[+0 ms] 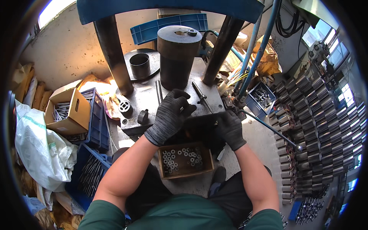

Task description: Operate a manual press machine to assemble metal bearing components.

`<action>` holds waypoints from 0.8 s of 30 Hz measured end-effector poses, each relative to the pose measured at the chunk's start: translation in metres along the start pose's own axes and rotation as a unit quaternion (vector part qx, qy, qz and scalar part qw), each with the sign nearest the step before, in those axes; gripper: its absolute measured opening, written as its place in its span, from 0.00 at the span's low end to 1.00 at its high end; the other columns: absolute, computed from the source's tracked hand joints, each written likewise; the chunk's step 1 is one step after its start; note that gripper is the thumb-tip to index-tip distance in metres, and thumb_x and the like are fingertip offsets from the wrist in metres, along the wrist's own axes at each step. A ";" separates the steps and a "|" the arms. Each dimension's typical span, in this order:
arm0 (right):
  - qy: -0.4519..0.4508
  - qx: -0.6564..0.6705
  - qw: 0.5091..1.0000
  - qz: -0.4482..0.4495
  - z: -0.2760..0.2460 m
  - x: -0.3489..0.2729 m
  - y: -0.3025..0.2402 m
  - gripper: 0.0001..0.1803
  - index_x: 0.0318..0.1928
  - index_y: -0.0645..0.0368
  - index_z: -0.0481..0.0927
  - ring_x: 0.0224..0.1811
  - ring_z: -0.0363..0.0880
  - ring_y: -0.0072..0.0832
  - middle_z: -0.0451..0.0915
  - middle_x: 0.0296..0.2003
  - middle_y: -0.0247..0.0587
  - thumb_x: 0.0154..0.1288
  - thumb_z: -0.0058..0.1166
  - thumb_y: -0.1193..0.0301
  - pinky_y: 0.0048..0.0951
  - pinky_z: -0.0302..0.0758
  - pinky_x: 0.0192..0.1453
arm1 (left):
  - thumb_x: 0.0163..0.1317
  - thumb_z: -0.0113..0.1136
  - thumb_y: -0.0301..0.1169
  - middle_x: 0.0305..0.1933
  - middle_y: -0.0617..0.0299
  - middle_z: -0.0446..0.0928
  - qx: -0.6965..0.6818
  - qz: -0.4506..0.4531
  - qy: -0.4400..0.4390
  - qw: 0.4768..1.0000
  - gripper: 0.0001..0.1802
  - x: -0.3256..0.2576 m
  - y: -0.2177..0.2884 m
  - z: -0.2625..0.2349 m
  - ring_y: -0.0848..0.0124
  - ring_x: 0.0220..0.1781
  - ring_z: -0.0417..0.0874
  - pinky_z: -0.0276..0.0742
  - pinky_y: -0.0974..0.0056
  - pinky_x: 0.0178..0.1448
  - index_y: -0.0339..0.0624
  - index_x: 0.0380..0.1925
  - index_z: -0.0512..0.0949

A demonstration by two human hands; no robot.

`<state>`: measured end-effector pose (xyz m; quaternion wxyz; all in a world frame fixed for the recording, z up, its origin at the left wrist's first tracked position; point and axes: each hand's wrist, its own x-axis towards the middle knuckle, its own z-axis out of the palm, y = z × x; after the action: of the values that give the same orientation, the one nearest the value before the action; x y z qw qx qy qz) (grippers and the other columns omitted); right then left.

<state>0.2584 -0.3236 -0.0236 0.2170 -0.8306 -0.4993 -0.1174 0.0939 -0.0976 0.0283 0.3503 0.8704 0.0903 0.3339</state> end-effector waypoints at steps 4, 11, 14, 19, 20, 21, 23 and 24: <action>-0.053 0.021 0.997 0.047 0.037 -0.048 0.029 0.15 0.49 0.56 0.83 0.58 0.79 0.53 0.82 0.53 0.49 0.60 0.59 0.72 0.51 0.77 0.59 | 0.60 0.73 0.34 0.50 0.49 0.80 -0.015 0.091 -0.015 0.996 0.13 -0.012 0.006 0.016 0.53 0.46 0.86 0.83 0.54 0.49 0.36 0.37 0.83; -0.128 -0.076 0.982 0.119 0.019 -0.074 0.064 0.17 0.45 0.58 0.84 0.53 0.77 0.55 0.83 0.49 0.55 0.57 0.63 0.62 0.57 0.75 0.58 | 0.58 0.71 0.38 0.60 0.47 0.77 0.008 0.092 -0.216 0.972 0.28 -0.040 0.021 0.063 0.47 0.59 0.81 0.79 0.48 0.64 0.47 0.58 0.78; -0.087 0.200 0.961 0.173 -0.018 -0.069 0.040 0.15 0.47 0.62 0.82 0.51 0.83 0.50 0.84 0.45 0.56 0.62 0.59 0.68 0.48 0.78 0.57 | 0.58 0.72 0.39 0.61 0.45 0.76 -0.008 0.053 -0.251 0.966 0.30 -0.053 0.032 0.072 0.46 0.62 0.80 0.79 0.47 0.66 0.47 0.60 0.77; -0.075 0.336 0.925 0.161 -0.060 -0.064 -0.014 0.14 0.52 0.62 0.81 0.50 0.86 0.44 0.85 0.44 0.55 0.69 0.56 0.71 0.41 0.80 0.56 | 0.63 0.69 0.34 0.56 0.47 0.79 -0.078 0.010 -0.263 0.962 0.23 -0.064 0.013 0.089 0.54 0.60 0.82 0.79 0.51 0.67 0.40 0.57 0.78; -0.069 0.338 0.928 0.142 -0.063 -0.062 -0.017 0.15 0.54 0.62 0.81 0.50 0.86 0.41 0.85 0.44 0.54 0.70 0.55 0.71 0.40 0.80 0.56 | 0.63 0.69 0.34 0.56 0.47 0.79 -0.072 0.014 -0.269 0.960 0.23 -0.064 0.011 0.089 0.54 0.60 0.82 0.79 0.51 0.67 0.40 0.57 0.78; -0.060 0.345 0.925 0.146 -0.063 -0.061 -0.017 0.15 0.54 0.62 0.81 0.50 0.86 0.41 0.85 0.44 0.54 0.70 0.55 0.71 0.40 0.80 0.56 | 0.65 0.67 0.30 0.53 0.51 0.80 -0.111 0.002 -0.240 0.964 0.19 -0.064 0.010 0.084 0.59 0.57 0.83 0.79 0.54 0.65 0.39 0.55 0.79; -0.027 0.311 0.943 0.111 -0.062 -0.059 -0.012 0.16 0.57 0.60 0.81 0.51 0.86 0.42 0.86 0.46 0.53 0.71 0.54 0.72 0.40 0.79 0.59 | 0.68 0.62 0.21 0.47 0.59 0.83 -0.189 -0.023 -0.183 0.964 0.11 -0.060 0.008 0.074 0.69 0.53 0.83 0.81 0.60 0.61 0.37 0.50 0.81; -0.021 0.318 0.941 0.113 -0.062 -0.057 -0.011 0.16 0.57 0.60 0.81 0.51 0.86 0.42 0.86 0.46 0.53 0.71 0.54 0.72 0.40 0.79 0.59 | 0.68 0.62 0.21 0.47 0.59 0.83 -0.182 -0.022 -0.189 0.965 0.11 -0.057 0.005 0.066 0.69 0.53 0.83 0.81 0.60 0.61 0.37 0.50 0.81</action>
<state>0.2228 -0.3929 0.0099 0.4713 -0.7715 -0.4178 0.0905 0.0924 -0.1595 -0.0334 0.5205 0.8373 -0.0206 0.1661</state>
